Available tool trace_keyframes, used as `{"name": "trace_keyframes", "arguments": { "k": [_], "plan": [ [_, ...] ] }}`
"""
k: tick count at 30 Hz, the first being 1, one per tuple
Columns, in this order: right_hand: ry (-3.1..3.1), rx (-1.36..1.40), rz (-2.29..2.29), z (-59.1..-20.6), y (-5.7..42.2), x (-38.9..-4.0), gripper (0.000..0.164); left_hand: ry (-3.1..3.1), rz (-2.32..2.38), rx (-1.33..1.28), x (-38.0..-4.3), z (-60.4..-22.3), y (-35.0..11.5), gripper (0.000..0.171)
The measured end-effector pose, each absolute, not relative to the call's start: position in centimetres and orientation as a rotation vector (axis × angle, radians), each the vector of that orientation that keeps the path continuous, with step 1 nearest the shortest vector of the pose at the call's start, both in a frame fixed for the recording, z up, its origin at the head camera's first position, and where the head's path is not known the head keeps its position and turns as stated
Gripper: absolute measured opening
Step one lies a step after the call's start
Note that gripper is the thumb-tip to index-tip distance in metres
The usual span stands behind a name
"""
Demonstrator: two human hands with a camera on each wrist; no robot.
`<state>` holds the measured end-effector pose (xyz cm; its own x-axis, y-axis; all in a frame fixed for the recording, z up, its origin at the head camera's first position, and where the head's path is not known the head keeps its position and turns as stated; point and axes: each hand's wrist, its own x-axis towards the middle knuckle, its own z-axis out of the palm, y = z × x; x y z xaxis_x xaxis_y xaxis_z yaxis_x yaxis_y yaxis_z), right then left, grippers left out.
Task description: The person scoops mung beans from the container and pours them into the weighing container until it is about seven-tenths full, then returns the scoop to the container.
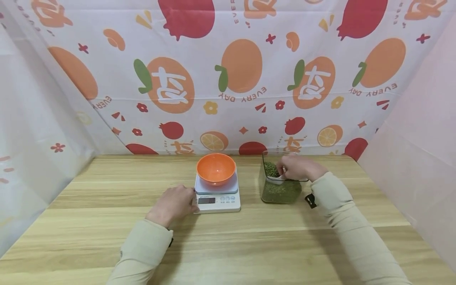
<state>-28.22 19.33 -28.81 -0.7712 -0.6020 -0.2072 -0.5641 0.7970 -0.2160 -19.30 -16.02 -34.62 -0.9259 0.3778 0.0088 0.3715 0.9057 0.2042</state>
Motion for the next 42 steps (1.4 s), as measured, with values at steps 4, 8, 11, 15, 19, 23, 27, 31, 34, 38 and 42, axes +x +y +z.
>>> {"name": "trace_keyframes", "arguments": {
  "k": [4,8,11,15,19,23,27,31,34,38,42],
  "plan": [
    [2.747,-0.937,-0.22,-28.8,19.7,-28.0,0.021,3.037,0.309,0.6,-19.3,-34.7,-16.0,0.031],
    [2.787,-0.987,-0.251,-28.7,20.1,-27.7,0.023,3.049,0.292,0.593,-19.3,-34.7,-16.1,0.033],
    [2.81,-1.013,-0.272,-28.7,20.4,-27.4,0.023,3.046,0.291,0.594,-19.4,-34.7,-16.0,0.033],
    [2.84,-1.032,-0.29,-28.8,20.8,-27.0,0.022,3.045,0.291,0.604,-19.4,-34.8,-16.0,0.033],
    [2.864,-1.039,-0.317,-29.1,21.0,-26.7,0.023,3.047,0.299,0.608,-19.3,-34.8,-15.9,0.032],
    [2.903,-1.059,-0.331,-29.3,21.2,-26.5,0.021,3.052,0.313,0.607,-19.3,-34.8,-16.0,0.031],
    [2.932,-1.092,-0.351,-29.5,21.3,-26.5,0.022,3.052,0.318,0.602,-19.3,-34.8,-16.1,0.029],
    [2.953,-1.106,-0.364,-29.5,21.5,-26.3,0.022,3.054,0.309,0.601,-19.3,-34.8,-16.1,0.028],
    [2.973,-1.107,-0.386,-29.5,21.6,-26.1,0.021,3.058,0.307,0.602,-19.3,-34.8,-16.1,0.03],
    [2.996,-1.094,-0.434,-29.6,21.9,-25.8,0.021,3.057,0.307,0.608,-19.3,-34.9,-16.1,0.032],
    [3.007,-1.092,-0.48,-29.7,22.2,-25.6,0.02,3.055,0.307,0.601,-19.3,-34.9,-16.1,0.031]
  ]
}}
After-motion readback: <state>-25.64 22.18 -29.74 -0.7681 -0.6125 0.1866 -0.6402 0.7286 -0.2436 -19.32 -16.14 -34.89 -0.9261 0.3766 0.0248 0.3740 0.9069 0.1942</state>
